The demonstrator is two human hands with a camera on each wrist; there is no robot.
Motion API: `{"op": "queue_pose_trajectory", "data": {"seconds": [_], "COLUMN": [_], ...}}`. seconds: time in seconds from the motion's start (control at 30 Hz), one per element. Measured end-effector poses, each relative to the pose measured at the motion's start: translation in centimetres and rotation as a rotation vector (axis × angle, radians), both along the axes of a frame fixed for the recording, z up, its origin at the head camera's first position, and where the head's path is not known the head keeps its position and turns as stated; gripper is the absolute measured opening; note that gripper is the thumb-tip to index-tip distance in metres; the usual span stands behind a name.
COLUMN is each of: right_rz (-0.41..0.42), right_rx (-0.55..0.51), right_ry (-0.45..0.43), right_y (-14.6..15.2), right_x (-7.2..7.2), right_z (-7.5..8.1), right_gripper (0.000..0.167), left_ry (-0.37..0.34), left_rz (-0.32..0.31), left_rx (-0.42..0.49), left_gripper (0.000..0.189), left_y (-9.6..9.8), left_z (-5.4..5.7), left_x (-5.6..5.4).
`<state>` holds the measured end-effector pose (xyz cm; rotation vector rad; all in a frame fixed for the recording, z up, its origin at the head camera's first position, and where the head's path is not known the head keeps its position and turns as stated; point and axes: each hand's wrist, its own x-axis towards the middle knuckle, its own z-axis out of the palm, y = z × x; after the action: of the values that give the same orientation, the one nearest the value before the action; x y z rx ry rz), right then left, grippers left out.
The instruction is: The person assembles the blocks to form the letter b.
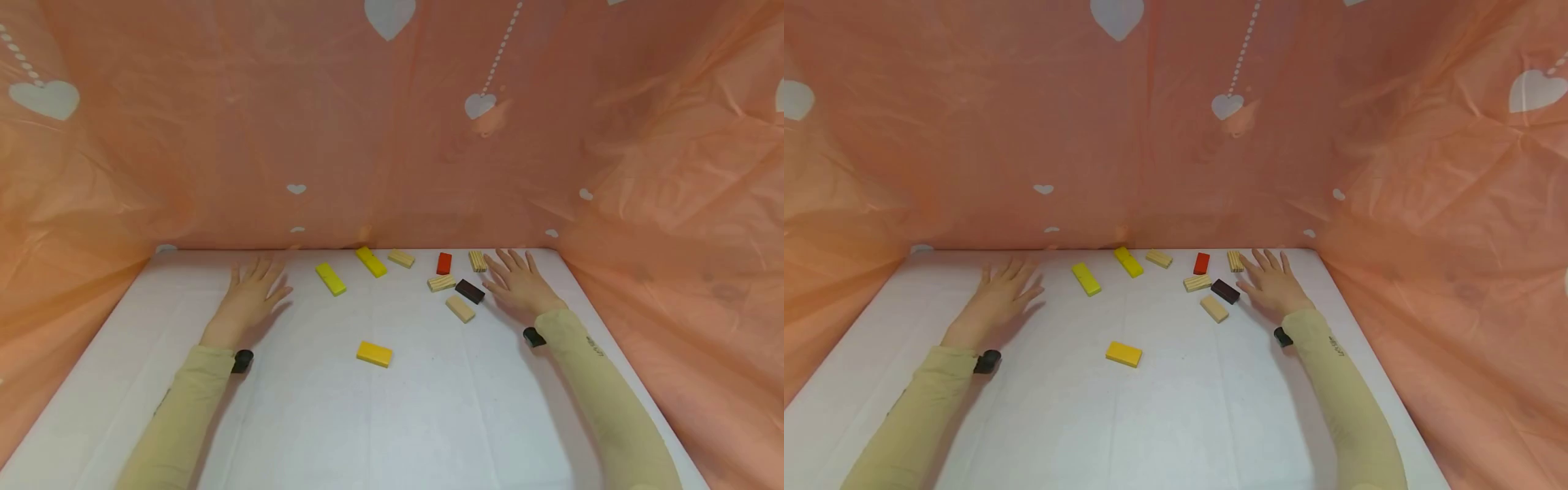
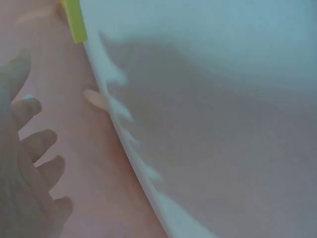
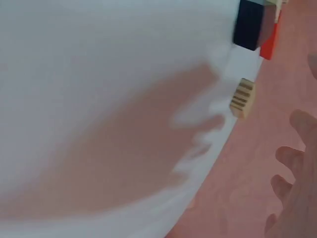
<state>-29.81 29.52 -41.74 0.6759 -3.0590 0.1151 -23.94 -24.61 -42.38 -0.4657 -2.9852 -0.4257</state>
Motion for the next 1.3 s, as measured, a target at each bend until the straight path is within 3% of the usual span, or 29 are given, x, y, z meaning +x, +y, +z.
{"op": "queue_pose_trajectory", "data": {"seconds": [0.17, 0.27, 0.43, 0.63, 0.77, 0.9, 1.03, 1.3], "right_rz": [0.031, 0.041, 0.002, 0.029, 0.046, 0.056, 0.064, 0.010], "right_rx": [-0.093, -0.236, -0.502, -0.680, -0.738, -0.758, -0.740, -0.763], "right_ry": [-0.025, -0.075, -0.211, -0.330, -0.379, -0.433, -0.472, -0.502], "right_y": [0.1, 0.0, -0.6, -1.5, -1.9, -2.2, -2.5, -2.7], "right_x": [-0.6, -0.8, -0.5, -0.1, 0.2, 1.0, 2.0, 2.8], "right_z": [0.6, 1.1, 2.0, 2.6, 2.9, 2.9, 2.5, 1.5], "right_gripper": [0.069, 0.066, 0.062, 0.056, 0.053, 0.051, 0.049, 0.053], "left_ry": [-0.006, -0.017, -0.112, -0.170, -0.229, -0.376, -0.538, -0.723], "left_rz": [-0.049, -0.072, -0.103, -0.175, -0.207, -0.234, -0.261, -0.293], "left_rx": [0.118, 0.204, 0.394, 0.609, 0.721, 0.800, 0.898, 1.035], "left_gripper": [0.061, 0.057, 0.056, 0.047, 0.045, 0.049, 0.053, 0.055], "left_y": [0.5, 0.9, 1.6, 2.5, 3.2, 4.1, 4.9, 6.9], "left_z": [0.5, 0.9, 1.2, 1.4, 1.7, 1.9, 1.5, 0.4], "left_x": [0.0, 0.0, 0.0, -0.2, 0.0, 0.2, 0.7, 2.0]}}
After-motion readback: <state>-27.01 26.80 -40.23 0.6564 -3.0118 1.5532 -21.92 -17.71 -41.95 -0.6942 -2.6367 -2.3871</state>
